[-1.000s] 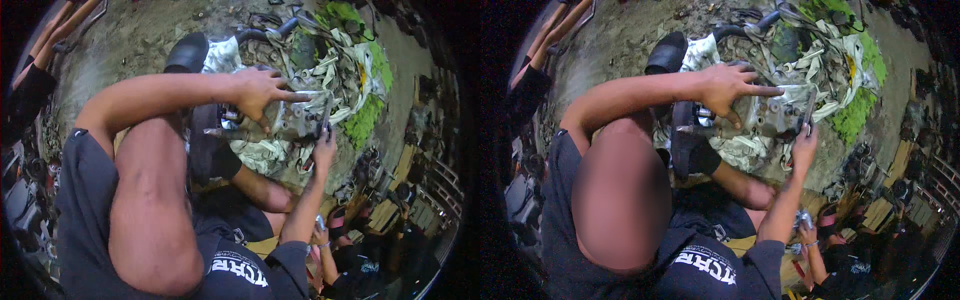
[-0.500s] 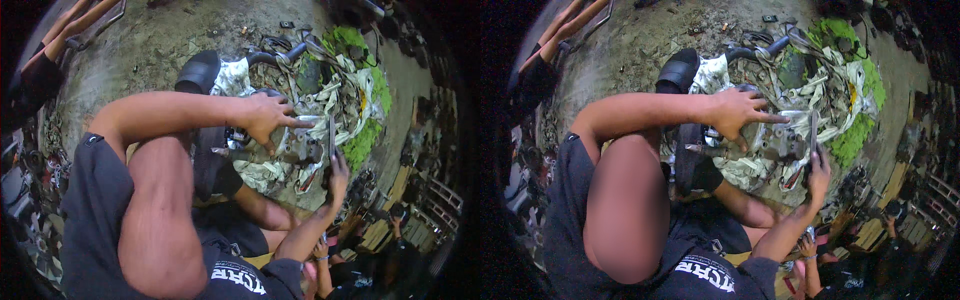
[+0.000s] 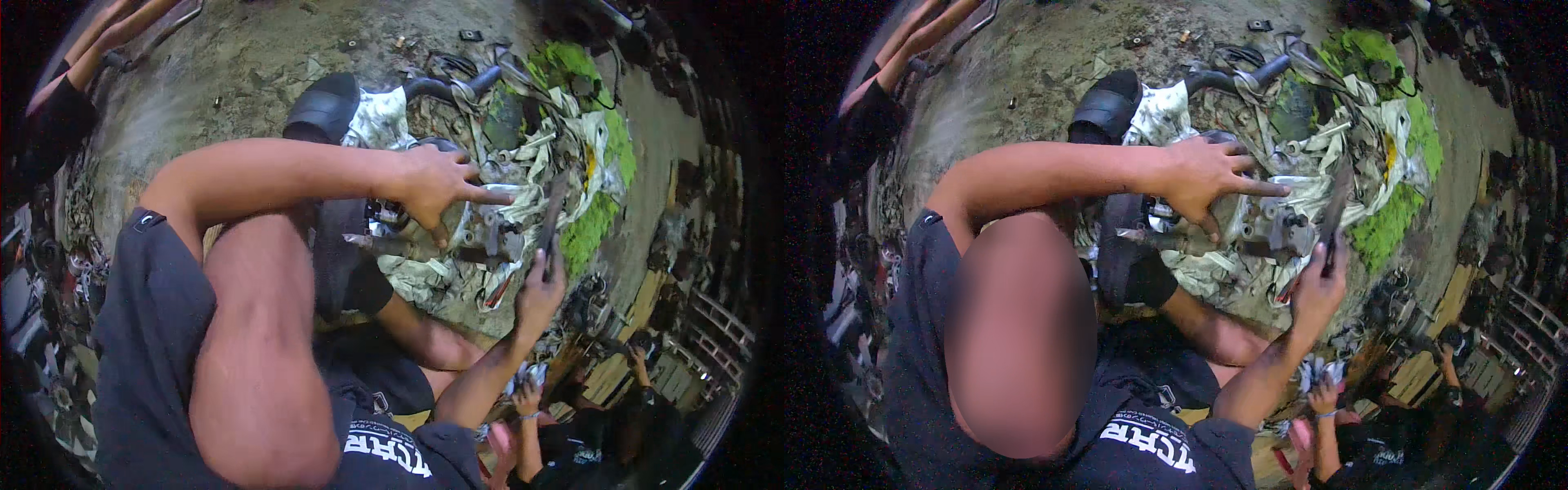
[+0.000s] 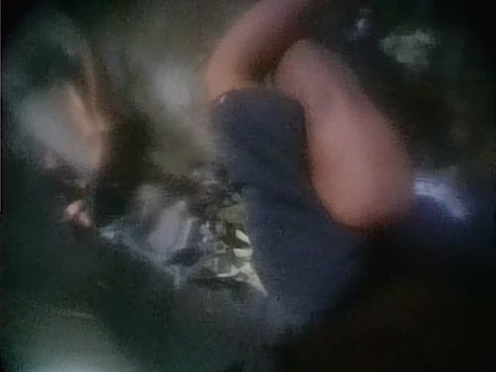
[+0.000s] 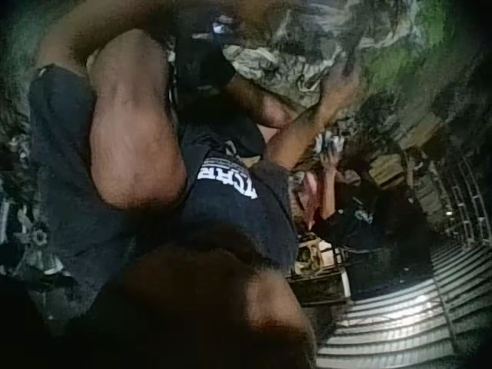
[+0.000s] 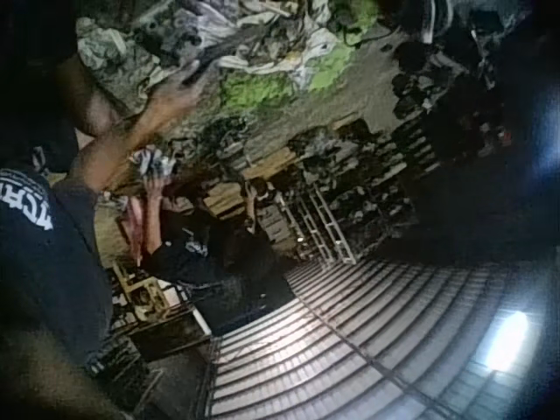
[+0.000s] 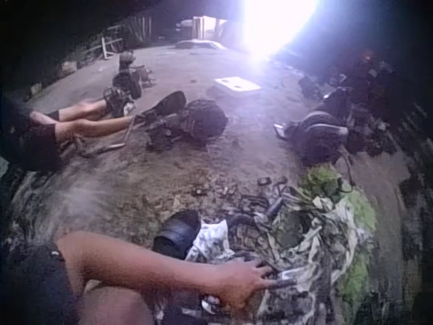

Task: Disassembling and repairing a car transmission part on a garage floor using a hammer and scraper.

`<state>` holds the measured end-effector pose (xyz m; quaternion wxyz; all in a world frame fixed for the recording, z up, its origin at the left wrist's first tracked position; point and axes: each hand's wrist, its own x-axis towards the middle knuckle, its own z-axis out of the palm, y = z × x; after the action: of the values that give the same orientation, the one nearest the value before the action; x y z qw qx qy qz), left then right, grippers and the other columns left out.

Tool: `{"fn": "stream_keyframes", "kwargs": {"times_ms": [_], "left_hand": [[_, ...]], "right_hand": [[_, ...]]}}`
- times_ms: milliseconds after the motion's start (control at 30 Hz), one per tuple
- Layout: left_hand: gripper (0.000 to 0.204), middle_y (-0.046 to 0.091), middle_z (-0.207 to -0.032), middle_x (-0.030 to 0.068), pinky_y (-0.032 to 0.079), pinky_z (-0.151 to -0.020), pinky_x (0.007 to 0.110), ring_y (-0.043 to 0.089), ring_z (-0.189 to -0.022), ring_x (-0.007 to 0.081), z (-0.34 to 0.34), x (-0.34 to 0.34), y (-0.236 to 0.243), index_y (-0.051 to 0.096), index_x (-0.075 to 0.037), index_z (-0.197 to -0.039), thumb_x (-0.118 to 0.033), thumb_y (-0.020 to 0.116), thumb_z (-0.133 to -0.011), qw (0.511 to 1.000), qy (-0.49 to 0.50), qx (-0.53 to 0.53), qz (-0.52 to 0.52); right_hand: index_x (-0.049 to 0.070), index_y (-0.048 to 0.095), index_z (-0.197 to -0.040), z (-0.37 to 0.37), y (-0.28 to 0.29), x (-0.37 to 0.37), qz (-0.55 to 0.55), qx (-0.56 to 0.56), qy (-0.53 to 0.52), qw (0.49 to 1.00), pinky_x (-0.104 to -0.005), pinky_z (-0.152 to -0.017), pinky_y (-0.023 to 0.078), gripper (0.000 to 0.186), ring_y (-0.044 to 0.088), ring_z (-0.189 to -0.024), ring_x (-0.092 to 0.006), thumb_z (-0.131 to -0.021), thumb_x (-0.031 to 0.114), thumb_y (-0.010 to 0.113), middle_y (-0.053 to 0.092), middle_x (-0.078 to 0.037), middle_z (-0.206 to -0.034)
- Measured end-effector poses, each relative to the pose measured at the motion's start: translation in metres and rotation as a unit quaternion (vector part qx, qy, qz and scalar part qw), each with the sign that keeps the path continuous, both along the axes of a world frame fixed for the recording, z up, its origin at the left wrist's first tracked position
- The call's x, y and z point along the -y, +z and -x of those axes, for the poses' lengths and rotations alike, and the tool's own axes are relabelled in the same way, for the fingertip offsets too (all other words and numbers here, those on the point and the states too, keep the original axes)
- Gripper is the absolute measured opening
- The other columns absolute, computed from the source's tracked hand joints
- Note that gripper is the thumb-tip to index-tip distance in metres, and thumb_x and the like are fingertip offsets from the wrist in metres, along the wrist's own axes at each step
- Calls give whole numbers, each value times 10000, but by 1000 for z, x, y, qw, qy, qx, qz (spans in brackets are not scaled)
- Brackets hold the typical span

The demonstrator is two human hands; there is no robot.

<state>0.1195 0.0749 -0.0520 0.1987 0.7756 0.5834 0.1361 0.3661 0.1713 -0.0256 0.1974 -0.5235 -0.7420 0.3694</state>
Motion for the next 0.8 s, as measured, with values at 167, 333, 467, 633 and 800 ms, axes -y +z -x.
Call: {"fn": "stream_keyframes", "kwargs": {"times_ms": [167, 333, 467, 633, 800], "left_hand": [[1113, 539, -1167, 145, 491, -824, 492, 514, -1116, 368, -2, -4, 7, 157, -411, -1473, -585, 776, -564, 1000, -10, 10, 12], [1099, 519, -1192, 154, 477, -858, 499, 511, -1113, 375, 2, 3, -1, 165, -432, -1465, -576, 781, -566, 1000, 4, 24, 7], [1084, 393, -1359, 208, 450, -914, 517, 463, -1168, 432, -2, -4, -6, 173, -460, -1452, -559, 791, -567, 999, 15, 20, -23], [1073, 249, -1468, 253, 416, -971, 529, 392, -1235, 492, 2, -1, -1, 178, -486, -1440, -558, 795, -566, 999, 27, 17, 3], [1056, 211, -1455, 327, 431, -955, 523, 405, -1224, 511, 0, 0, -3, 161, -503, -1437, -572, 780, -584, 1000, 17, 0, 23]], "right_hand": [[87, 536, -1288, 5, -7, -2, -65, 141, 46, 987, -373, -803, 477, 382, 633, -850, -263, -938, 240, 529, 650, -226, -1037], [55, 512, -1312, 14, 13, 21, 2, 40, 9, 999, -329, -881, 439, 395, 591, -949, -204, -938, 181, 507, 628, -154, -1160], [62, 503, -1321, 8, -16, 44, 5, 60, 32, 998, -351, -862, 457, 402, 624, -987, -222, -938, 185, 510, 639, -165, -1148], [94, 480, -1341, 29, -28, 15, 8, 91, 81, 992, -395, -846, 489, 416, 647, -981, -328, -935, 176, 514, 601, -227, -1171], [118, 478, -1347, 22, -27, 48, -51, 244, 84, 965, -422, -807, 491, 426, 638, -959, -374, -924, 159, 510, 603, -243, -1129]]}}
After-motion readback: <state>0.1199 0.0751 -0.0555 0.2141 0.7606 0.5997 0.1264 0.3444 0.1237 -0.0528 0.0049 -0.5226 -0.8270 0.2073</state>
